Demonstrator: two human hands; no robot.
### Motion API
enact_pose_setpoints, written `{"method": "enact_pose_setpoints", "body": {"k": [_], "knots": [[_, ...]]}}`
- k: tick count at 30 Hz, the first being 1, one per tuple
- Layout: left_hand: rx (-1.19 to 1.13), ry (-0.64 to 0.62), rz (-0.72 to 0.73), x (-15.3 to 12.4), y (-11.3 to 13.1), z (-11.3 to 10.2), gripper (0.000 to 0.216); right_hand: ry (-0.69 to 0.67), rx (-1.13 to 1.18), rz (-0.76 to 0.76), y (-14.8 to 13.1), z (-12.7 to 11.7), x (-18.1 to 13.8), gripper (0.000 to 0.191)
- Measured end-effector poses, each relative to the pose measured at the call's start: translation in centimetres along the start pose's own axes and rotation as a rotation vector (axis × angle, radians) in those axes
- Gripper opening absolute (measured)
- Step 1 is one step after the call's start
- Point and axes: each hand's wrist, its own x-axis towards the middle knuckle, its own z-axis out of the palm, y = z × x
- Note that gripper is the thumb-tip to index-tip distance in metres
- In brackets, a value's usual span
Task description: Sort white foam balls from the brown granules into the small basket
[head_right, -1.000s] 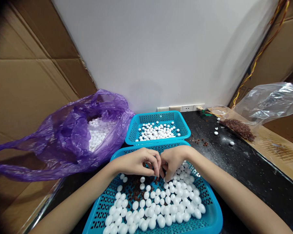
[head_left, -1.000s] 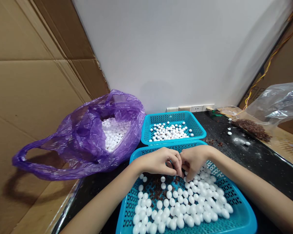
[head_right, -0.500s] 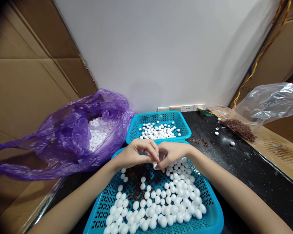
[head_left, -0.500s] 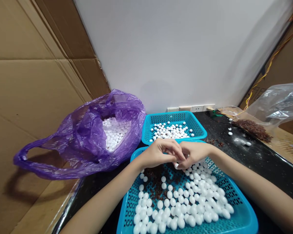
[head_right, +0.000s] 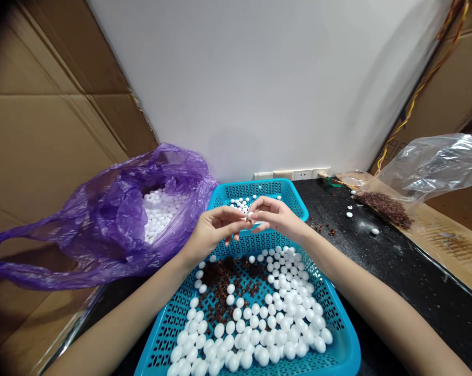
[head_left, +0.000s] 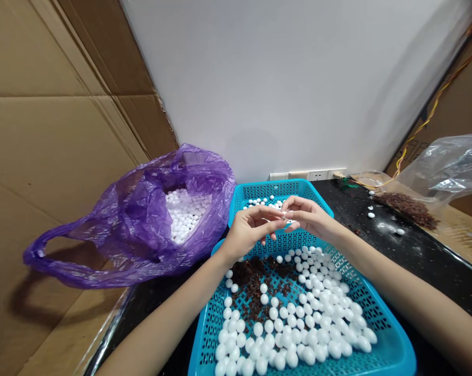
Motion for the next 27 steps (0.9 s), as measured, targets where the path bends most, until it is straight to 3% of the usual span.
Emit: {"method": "enact_pose_setpoints", "body": {"k": [7,19,27], "knots": [[-0.033,0.098,-0.008,0.33,0.22,-0.18,0.018,-0.006,0.062,-0.011,-0.16,-0.19,0.00,0.013],[-0.103,-0.044,-0.054,0.31,0.00,-0.41,0.018,0.053,0.017,-0.029,-0.26,0.08,-0.18,0.018],[-0.181,-0.030,-0.066,0.33,-0.03,-0.28,0.028,0.085,-0.046,-0.066,0.23,-0.11,-0.05,0.020]]}}
